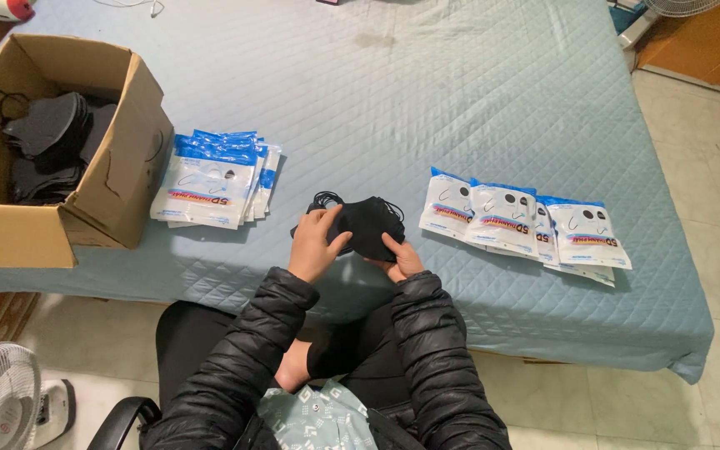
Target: Packaging black face masks into individual plastic pouches
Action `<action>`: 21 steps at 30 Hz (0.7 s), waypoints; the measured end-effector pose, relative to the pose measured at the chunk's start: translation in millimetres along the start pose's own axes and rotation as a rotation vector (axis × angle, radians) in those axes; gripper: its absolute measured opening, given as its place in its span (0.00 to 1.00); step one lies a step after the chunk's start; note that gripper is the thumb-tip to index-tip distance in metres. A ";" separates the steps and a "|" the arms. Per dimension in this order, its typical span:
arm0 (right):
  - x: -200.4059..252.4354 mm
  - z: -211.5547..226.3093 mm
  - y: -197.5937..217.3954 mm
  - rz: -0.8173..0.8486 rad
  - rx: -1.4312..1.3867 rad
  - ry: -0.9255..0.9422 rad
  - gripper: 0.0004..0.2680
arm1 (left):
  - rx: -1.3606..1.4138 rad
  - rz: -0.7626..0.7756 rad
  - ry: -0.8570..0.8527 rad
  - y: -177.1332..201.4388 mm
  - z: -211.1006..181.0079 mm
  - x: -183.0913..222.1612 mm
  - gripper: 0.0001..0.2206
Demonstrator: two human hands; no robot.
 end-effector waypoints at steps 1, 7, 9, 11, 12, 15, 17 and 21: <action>-0.1 1.6 -1.0 -0.002 0.001 0.002 0.12 | 0.002 0.002 -0.001 -8.2 6.5 -4.0 0.25; 6.6 0.8 -6.1 -0.012 0.065 -0.026 0.13 | -0.026 -0.022 0.051 -30.1 31.6 -10.8 0.20; 11.8 3.9 -14.2 -0.010 0.094 -0.026 0.14 | 0.159 -0.004 0.169 -28.0 39.5 -11.6 0.21; 9.9 0.7 -11.0 -0.015 0.098 -0.030 0.14 | 0.177 0.031 0.211 -34.8 53.9 -16.1 0.23; 8.6 -1.0 -9.8 -0.017 0.102 -0.035 0.14 | 0.193 0.063 0.252 -39.2 62.6 -18.4 0.25; -7.9 -11.2 14.8 -0.025 0.052 -0.043 0.16 | 0.207 0.126 0.320 -34.6 67.1 -22.8 0.11; -2.6 -4.7 7.6 -0.042 0.055 -0.029 0.15 | 0.366 0.124 0.380 -29.4 76.1 -27.5 0.10; -19.7 -12.2 40.5 -0.083 0.051 0.009 0.15 | 0.889 0.050 0.496 -15.3 92.4 -28.9 0.11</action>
Point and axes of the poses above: each hand's wrist, its own x-axis away from the middle knuckle, its own y-axis out of the back of the hand, z = x × y, the point moved 8 cm from there along -x, towards the middle knuckle, and after that the axes turned 10 degrees about y, right-handed, at the moved point
